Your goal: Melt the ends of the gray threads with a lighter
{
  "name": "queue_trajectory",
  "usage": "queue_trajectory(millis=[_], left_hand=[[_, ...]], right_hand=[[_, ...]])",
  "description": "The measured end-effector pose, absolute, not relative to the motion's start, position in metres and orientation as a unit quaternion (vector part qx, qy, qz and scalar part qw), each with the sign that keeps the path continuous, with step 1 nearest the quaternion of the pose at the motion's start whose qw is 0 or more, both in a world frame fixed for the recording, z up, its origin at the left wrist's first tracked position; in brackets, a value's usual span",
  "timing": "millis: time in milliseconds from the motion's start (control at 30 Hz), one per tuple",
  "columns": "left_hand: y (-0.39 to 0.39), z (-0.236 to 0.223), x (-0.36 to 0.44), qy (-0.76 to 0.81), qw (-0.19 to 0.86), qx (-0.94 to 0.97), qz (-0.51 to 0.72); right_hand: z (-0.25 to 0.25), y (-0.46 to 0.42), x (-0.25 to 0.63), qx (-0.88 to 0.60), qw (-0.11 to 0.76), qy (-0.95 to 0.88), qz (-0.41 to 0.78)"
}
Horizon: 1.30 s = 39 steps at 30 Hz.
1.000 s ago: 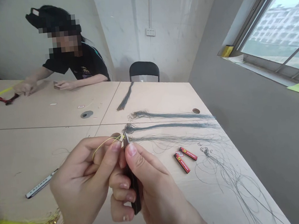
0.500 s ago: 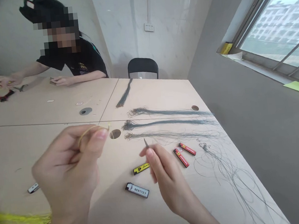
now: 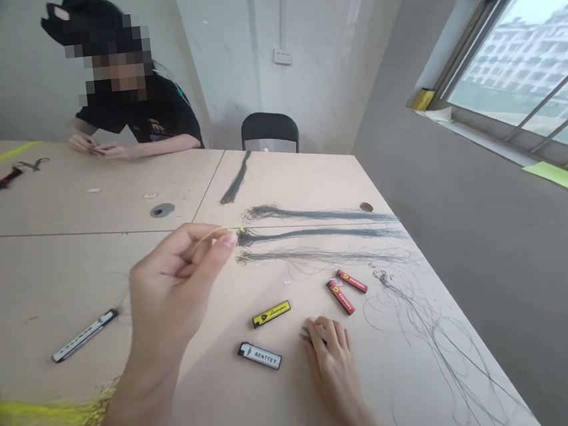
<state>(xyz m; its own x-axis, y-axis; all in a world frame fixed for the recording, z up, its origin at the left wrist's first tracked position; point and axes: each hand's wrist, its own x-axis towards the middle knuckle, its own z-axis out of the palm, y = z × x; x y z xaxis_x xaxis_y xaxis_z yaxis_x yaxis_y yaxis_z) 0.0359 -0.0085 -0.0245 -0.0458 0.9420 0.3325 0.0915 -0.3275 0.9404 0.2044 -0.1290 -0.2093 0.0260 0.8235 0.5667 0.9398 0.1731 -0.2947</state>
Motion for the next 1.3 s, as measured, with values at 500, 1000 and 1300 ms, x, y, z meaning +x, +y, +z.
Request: queue_trajectory(millis=[500,1000,1300], left_hand=[[-0.011,-0.034,0.043,0.36,0.394,0.688,0.491],[-0.047,-0.07,0.086,0.316,0.125,0.813,0.472],[-0.062,-0.064,0.083,0.307,0.084,0.834,0.451]], right_hand=[[-0.044,-0.051,0.178,-0.538,0.626,-0.503,0.256],[-0.079,-0.09,0.213,-0.561,0.567,-0.515,0.315],[-0.12,-0.005,0.216,-0.615,0.326,-0.69,0.2]])
